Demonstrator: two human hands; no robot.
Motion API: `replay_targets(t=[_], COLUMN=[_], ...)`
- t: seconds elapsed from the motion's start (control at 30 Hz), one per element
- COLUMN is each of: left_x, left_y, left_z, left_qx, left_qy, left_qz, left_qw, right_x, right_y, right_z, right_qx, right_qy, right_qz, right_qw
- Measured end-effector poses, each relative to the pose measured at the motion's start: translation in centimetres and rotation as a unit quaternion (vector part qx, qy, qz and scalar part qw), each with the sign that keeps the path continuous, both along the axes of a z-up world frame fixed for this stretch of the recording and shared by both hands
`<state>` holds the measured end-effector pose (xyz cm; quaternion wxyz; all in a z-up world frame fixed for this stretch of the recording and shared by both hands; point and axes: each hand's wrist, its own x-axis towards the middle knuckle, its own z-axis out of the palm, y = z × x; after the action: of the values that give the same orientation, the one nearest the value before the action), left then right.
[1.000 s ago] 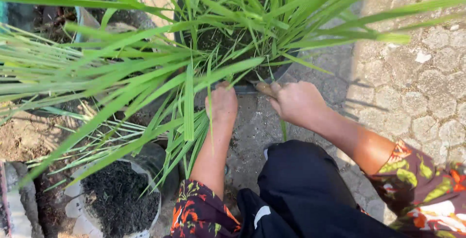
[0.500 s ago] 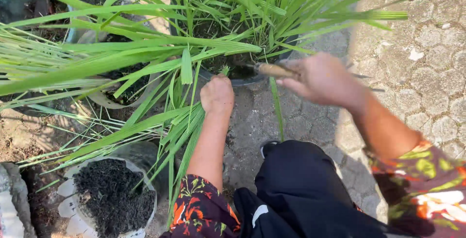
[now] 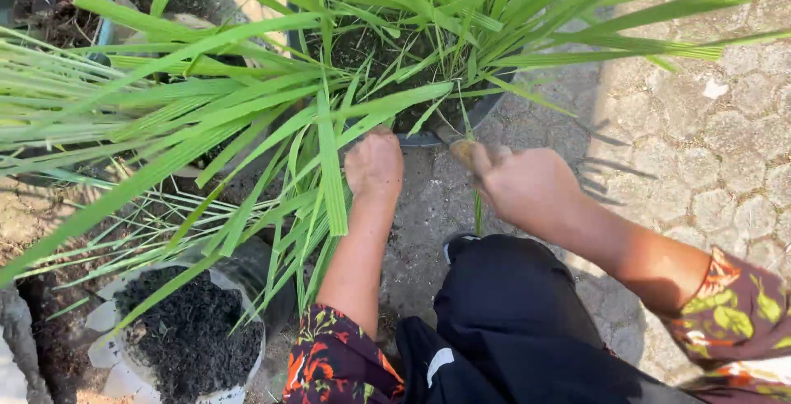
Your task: Trimming grass and clearing soil from potted plants using a small hand sickle.
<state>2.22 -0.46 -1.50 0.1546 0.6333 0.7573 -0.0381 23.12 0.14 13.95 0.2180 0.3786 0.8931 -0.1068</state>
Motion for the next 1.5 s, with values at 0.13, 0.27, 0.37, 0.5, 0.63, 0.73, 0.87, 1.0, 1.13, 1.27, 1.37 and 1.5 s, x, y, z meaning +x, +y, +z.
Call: replay_targets(t=[0.13, 0.27, 0.37, 0.5, 0.63, 0.73, 0.87, 1.0, 1.13, 1.27, 1.37, 1.5], left_x=[-0.1, -1.0, -3.3, -3.7, -3.8, -3.1, -2.7, -4.0, -4.3, -4.2, -4.2, -4.1], left_y=[-0.4, 0.8, 2.5, 4.4, 8.9, 10.4, 12.1, 11.8, 12.1, 11.2, 11.3, 11.1], left_z=[-0.2, -0.3, -0.9, -0.2, -4.9, -5.8, -2.9, -3.7, -2.2, -1.4, -2.8, -6.2], left_qx=[0.000, 0.030, 0.013, 0.033, 0.068, 0.057, 0.082, 0.016, 0.016, 0.006, 0.010, 0.040], left_qy=[-0.020, -0.002, 0.024, 0.099, 0.192, 0.134, 0.112, 0.152, 0.132, 0.148, 0.146, 0.138], left_qz=[0.001, -0.027, -0.087, -0.158, -0.276, -0.260, -0.227, -0.272, -0.260, -0.270, -0.271, -0.234], left_qw=[1.000, 0.999, 0.996, 0.982, 0.939, 0.955, 0.964, 0.950, 0.956, 0.951, 0.951, 0.962], right_x=[3.0, 3.9, 4.4, 4.3, 0.1, -0.5, 3.7, 3.1, 3.2, 0.9, -0.6, -2.3], right_y=[-4.3, -3.8, 2.1, 6.9, 8.1, 5.4, 2.5, 7.6, 10.2, 10.5, 10.6, 9.0], right_z=[-5.7, -7.3, -0.2, 6.9, 5.6, 0.9, -5.7, 0.4, 5.4, 3.5, 1.3, 1.3], right_qx=[0.080, 0.126, 0.000, -0.076, -0.090, -0.103, -0.075, -0.208, -0.173, -0.159, -0.137, -0.134], right_qy=[0.111, 0.222, 0.187, 0.184, 0.117, 0.143, 0.327, 0.182, 0.170, 0.109, 0.091, 0.074], right_qz=[-0.042, -0.087, -0.105, -0.053, -0.024, -0.033, -0.086, -0.147, -0.061, -0.004, 0.014, 0.011], right_qw=[0.990, 0.963, 0.977, 0.978, 0.989, 0.984, 0.938, 0.950, 0.968, 0.981, 0.986, 0.988])
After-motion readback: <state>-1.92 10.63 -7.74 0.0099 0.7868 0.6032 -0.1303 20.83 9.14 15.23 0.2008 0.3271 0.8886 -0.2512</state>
